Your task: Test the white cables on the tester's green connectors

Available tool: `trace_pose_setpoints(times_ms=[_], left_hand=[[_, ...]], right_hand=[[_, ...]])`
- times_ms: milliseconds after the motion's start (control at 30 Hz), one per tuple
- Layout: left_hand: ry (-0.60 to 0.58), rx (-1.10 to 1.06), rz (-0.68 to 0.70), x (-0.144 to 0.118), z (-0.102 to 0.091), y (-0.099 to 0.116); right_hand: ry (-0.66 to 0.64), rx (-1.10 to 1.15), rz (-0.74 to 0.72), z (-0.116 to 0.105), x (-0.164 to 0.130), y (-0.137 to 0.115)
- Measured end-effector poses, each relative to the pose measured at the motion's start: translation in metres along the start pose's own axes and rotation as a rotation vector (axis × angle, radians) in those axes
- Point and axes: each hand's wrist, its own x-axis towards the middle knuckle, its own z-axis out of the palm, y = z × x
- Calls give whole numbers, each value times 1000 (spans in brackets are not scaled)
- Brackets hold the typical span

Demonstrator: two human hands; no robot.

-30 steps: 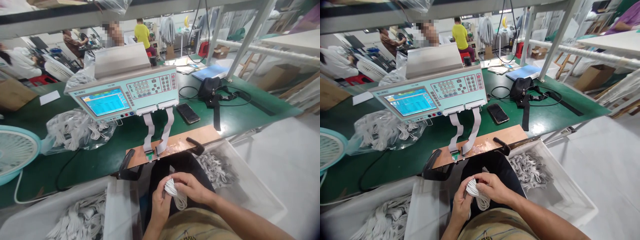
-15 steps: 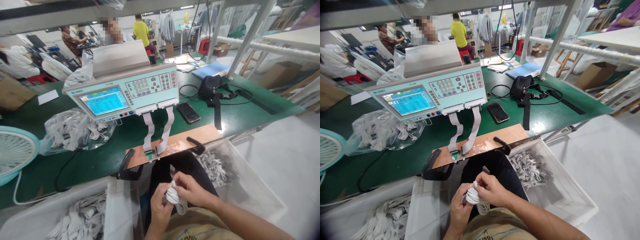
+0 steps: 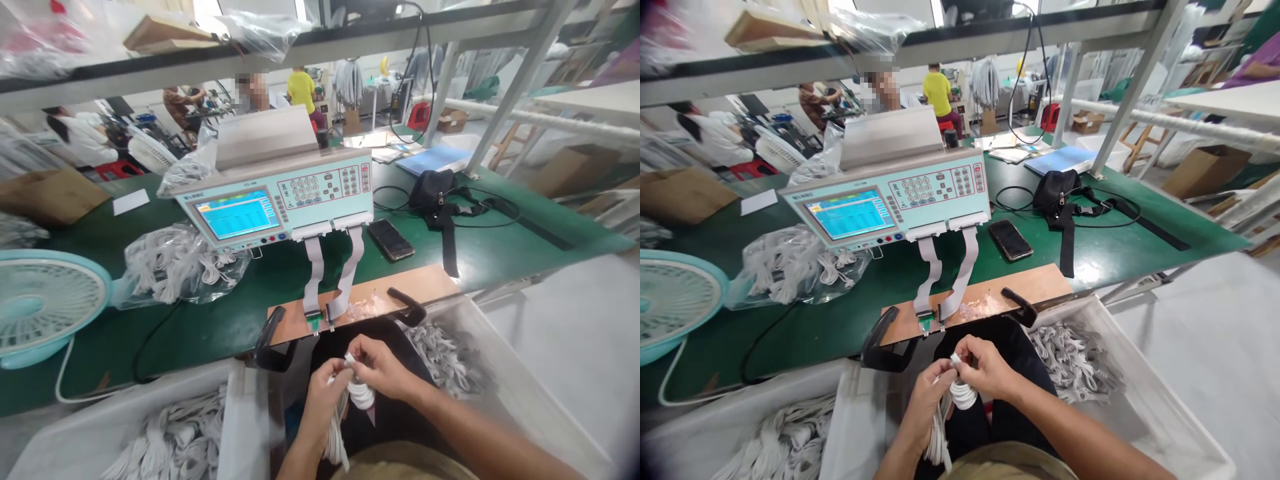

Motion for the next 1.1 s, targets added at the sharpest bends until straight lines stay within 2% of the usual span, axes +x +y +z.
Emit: trace_pose_setpoints(times_ms=[100, 200, 300, 467, 667, 867, 933, 1100], left_hand=[[-21, 15, 53, 14, -3, 10], [29, 146, 150, 19, -11, 16], [109, 218, 204, 21, -15, 12], [201, 205, 251, 24, -16, -2], [166, 243, 312, 23, -26, 4], [-23, 382, 322, 24, -48, 27], [-50, 372, 333, 26, -51, 33], [74, 210, 315, 33, -44, 24]], right_hand=[[10, 36, 0, 7, 13, 1], [27, 31, 16, 12, 21, 2], [98, 18, 80, 18, 25, 5], [188, 149, 158, 29, 30, 11], [256, 264, 211, 37, 34, 6], [255, 459, 361, 38, 38, -4], [271, 496, 392, 39, 40, -7], [263, 541, 373, 40, 41, -10]])
